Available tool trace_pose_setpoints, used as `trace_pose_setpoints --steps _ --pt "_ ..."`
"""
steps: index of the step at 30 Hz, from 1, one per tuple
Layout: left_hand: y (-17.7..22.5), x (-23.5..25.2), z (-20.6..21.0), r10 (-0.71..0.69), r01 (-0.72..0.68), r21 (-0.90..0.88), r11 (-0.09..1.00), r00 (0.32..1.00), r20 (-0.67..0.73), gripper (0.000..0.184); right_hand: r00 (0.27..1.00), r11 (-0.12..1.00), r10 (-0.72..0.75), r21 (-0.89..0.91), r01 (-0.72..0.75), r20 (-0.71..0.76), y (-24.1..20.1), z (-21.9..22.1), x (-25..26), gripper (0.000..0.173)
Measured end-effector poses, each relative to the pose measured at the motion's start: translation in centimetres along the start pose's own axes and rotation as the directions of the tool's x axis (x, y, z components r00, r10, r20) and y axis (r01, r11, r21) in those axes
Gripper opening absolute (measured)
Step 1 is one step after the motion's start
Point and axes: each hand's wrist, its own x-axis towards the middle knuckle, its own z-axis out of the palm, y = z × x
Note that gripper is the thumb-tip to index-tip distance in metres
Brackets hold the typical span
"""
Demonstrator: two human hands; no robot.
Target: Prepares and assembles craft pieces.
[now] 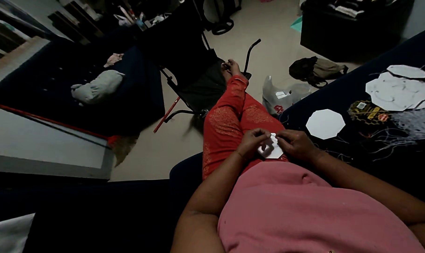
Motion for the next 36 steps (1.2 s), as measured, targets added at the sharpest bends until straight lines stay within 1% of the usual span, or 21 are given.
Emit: trace_pose_setpoints --steps 2,4,6,9,13,14,15,16,18,19,20,22,24,27,29,33,36 --pt "0.2 -0.2 0.0 -0.011 0.011 -0.138 0.99 1.0 -0.004 0.015 1.0 0.999 -0.018 -0.03 0.018 -0.004 -0.1 0.1 -0.1 0.023" --pt "0.5 -0.4 0.1 -0.046 0.047 -0.189 0.981 0.999 0.011 0.018 0.999 0.998 -0.031 -0.046 0.031 -0.009 0.0 0.2 -0.2 0.023" --pt "0.6 -0.4 0.0 -0.07 0.069 -0.216 0.974 0.998 0.002 0.017 0.999 0.998 -0.028 -0.049 0.027 -0.032 0.2 0.3 -0.3 0.022" --pt "0.5 -0.4 -0.1 -0.051 0.05 -0.225 0.973 0.999 0.001 0.017 0.998 0.998 -0.017 -0.055 0.014 -0.063 0.4 0.3 -0.5 0.023" --pt "0.6 -0.5 0.1 -0.001 -0.012 -0.211 0.977 0.998 -0.061 0.015 0.99 0.979 -0.141 -0.143 0.142 0.024 -0.6 0.2 -0.5 0.016" --pt "0.6 -0.5 0.2 0.016 -0.029 -0.154 0.988 0.996 -0.083 0.014 0.986 0.973 -0.162 -0.158 0.167 0.048 -0.8 0.2 -0.5 0.014" --pt "0.4 -0.5 0.3 0.044 -0.048 -0.048 0.998 0.995 -0.091 0.014 0.983 0.969 -0.175 -0.166 0.183 0.062 -0.9 0.2 -0.5 0.013" --pt "0.2 -0.4 0.4 0.084 -0.076 0.102 0.992 0.993 -0.08 0.015 0.981 0.968 -0.179 -0.166 0.189 0.07 -1.0 0.2 -0.4 0.013" --pt "0.1 -0.4 0.9 0.159 -0.141 0.402 0.905 0.987 -0.011 0.019 0.984 0.972 -0.166 -0.156 0.174 0.063 -1.2 -0.1 -0.3 0.015" --pt "0.3 -0.4 1.2 0.175 -0.162 0.497 0.852 0.984 0.021 0.02 0.987 0.977 -0.148 -0.148 0.155 0.055 -1.3 -0.2 -0.3 0.019" --pt "0.5 -0.4 1.5 0.168 -0.164 0.545 0.822 0.985 0.043 0.021 0.99 0.98 -0.132 -0.144 0.137 0.04 -1.3 -0.3 -0.2 0.02" --pt "0.7 -0.4 1.7 0.166 -0.162 0.572 0.804 0.985 0.046 0.021 0.993 0.986 -0.115 -0.126 0.113 -0.007 -1.1 -0.2 0.0 0.02" --pt "0.9 -0.4 1.6 0.157 -0.152 0.541 0.827 0.987 0.037 0.021 0.997 0.995 -0.062 -0.075 0.059 -0.045 -0.9 -0.1 0.2 0.02" --pt "0.4 -0.3 1.1 0.154 -0.143 0.38 0.914 0.988 0.001 0.019 0.996 0.996 0.059 0.067 -0.054 -0.071 -0.6 -0.1 0.4 0.022" --pt "0.0 -0.2 0.9 0.171 -0.161 0.294 0.942 0.985 -0.009 0.018 0.991 0.982 0.108 0.164 -0.094 -0.083 -0.6 -0.1 0.5 0.025" --pt "0.1 -0.3 1.0 0.161 -0.151 0.22 0.964 0.987 -0.029 0.012 0.976 0.962 0.094 0.271 -0.038 -0.195 0.1 1.0 0.2 0.022" --pt "-0.1 -0.3 1.1 0.15 -0.141 0.208 0.968 0.988 -0.027 0.012 0.974 0.929 0.106 0.369 -0.025 -0.201 0.7 1.4 0.2 0.023"
